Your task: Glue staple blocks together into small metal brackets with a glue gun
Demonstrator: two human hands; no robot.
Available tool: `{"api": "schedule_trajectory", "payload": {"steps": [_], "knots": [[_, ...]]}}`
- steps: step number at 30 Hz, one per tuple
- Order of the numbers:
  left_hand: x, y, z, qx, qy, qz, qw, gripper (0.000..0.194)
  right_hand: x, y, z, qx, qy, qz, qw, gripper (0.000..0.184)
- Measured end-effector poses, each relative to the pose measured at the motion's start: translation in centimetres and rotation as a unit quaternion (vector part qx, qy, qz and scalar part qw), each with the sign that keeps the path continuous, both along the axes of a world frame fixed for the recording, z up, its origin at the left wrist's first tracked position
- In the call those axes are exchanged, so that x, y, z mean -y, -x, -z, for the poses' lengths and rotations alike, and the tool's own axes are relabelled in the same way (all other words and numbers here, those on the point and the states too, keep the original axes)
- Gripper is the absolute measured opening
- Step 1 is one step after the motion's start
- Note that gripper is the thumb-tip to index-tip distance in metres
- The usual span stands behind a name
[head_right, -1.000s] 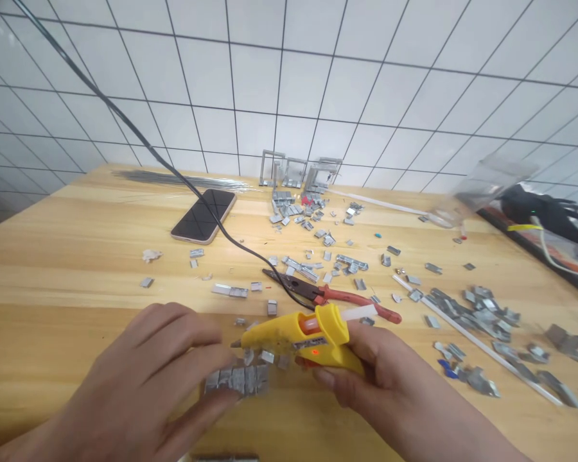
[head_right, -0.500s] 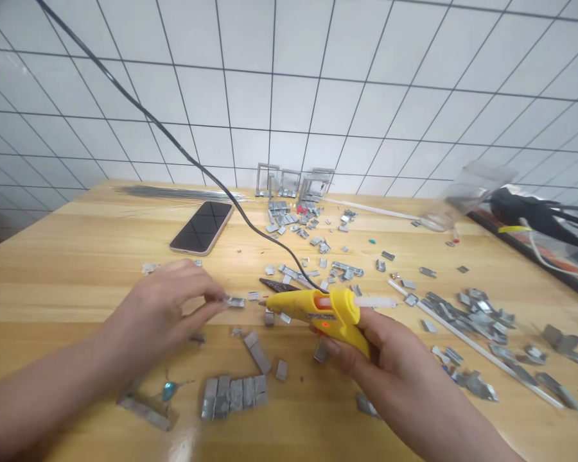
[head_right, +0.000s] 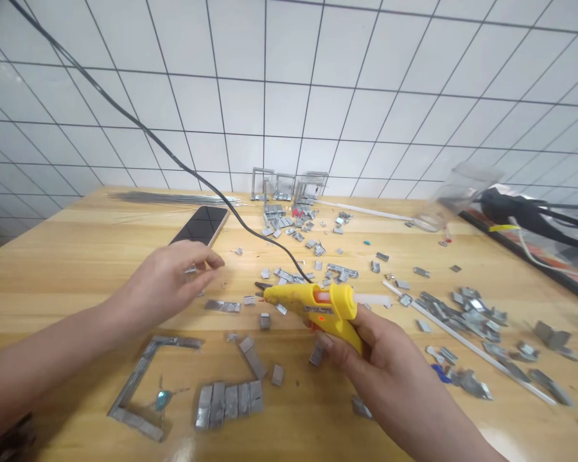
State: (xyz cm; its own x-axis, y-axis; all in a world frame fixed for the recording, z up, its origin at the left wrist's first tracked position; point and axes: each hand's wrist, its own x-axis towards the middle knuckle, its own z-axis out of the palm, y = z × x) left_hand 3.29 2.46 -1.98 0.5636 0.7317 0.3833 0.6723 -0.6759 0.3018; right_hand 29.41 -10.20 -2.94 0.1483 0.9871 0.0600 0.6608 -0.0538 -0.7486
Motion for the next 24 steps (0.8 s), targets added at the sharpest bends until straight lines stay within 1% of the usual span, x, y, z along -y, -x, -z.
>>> {"api": "schedule_trajectory", "payload": {"steps": [1, 3, 4, 6, 8, 10, 12, 14, 16, 19, 22, 24], "knots": [[0.9, -0.1, -0.2, 0.003, -0.038, 0.048, 0.998, 0.009, 0.0, 0.2, -0.1, -0.009, 0.023, -0.002, 1.000, 0.030], [2.6, -0.6, -0.4, -0.010, -0.114, 0.119, 0.986, 0.015, 0.2, 0.6, -0.2, -0.040, 0.050, 0.002, 0.998, 0.033], [3.3, -1.1, -0.4, -0.013, -0.158, 0.132, 0.979, 0.019, 0.2, 0.9, -0.3, -0.054, 0.053, 0.004, 0.997, 0.033], [4.2, -2.2, -0.4, -0.013, -0.223, 0.164, 0.961, 0.025, 0.4, 1.4, -0.4, -0.073, 0.050, 0.006, 0.996, 0.031], [4.7, -3.1, -0.4, -0.007, -0.256, 0.183, 0.949, 0.025, 0.4, 1.8, -0.4, -0.086, 0.045, 0.015, 0.995, 0.033], [4.8, -3.8, -0.4, 0.001, -0.268, 0.198, 0.943, 0.026, 0.5, 2.1, -0.3, -0.106, 0.045, 0.027, 0.993, 0.035], [4.7, -4.2, -0.4, 0.005, -0.270, 0.202, 0.941, 0.027, 0.4, 2.2, -0.2, -0.129, 0.054, 0.019, 0.990, 0.030], [4.6, -4.3, -0.4, 0.000, -0.268, 0.199, 0.943, 0.026, 0.4, 2.1, 0.0, -0.135, 0.061, 0.009, 0.989, 0.031], [4.5, -4.4, -0.5, -0.011, -0.267, 0.203, 0.942, 0.026, 0.3, 1.9, 0.1, -0.122, 0.065, 0.000, 0.990, 0.033], [4.6, -4.1, -0.5, -0.022, -0.263, 0.224, 0.938, 0.028, 0.2, 1.3, 0.2, -0.083, 0.055, -0.010, 0.995, 0.031], [4.6, -3.3, -0.2, -0.035, -0.229, 0.237, 0.943, 0.028, 0.1, 0.6, 0.0, -0.098, 0.035, 0.001, 0.995, 0.033], [4.1, -2.6, -0.1, -0.058, -0.196, 0.219, 0.954, 0.028, 0.1, 0.2, -0.2, -0.114, 0.037, 0.012, 0.993, 0.034]]}}
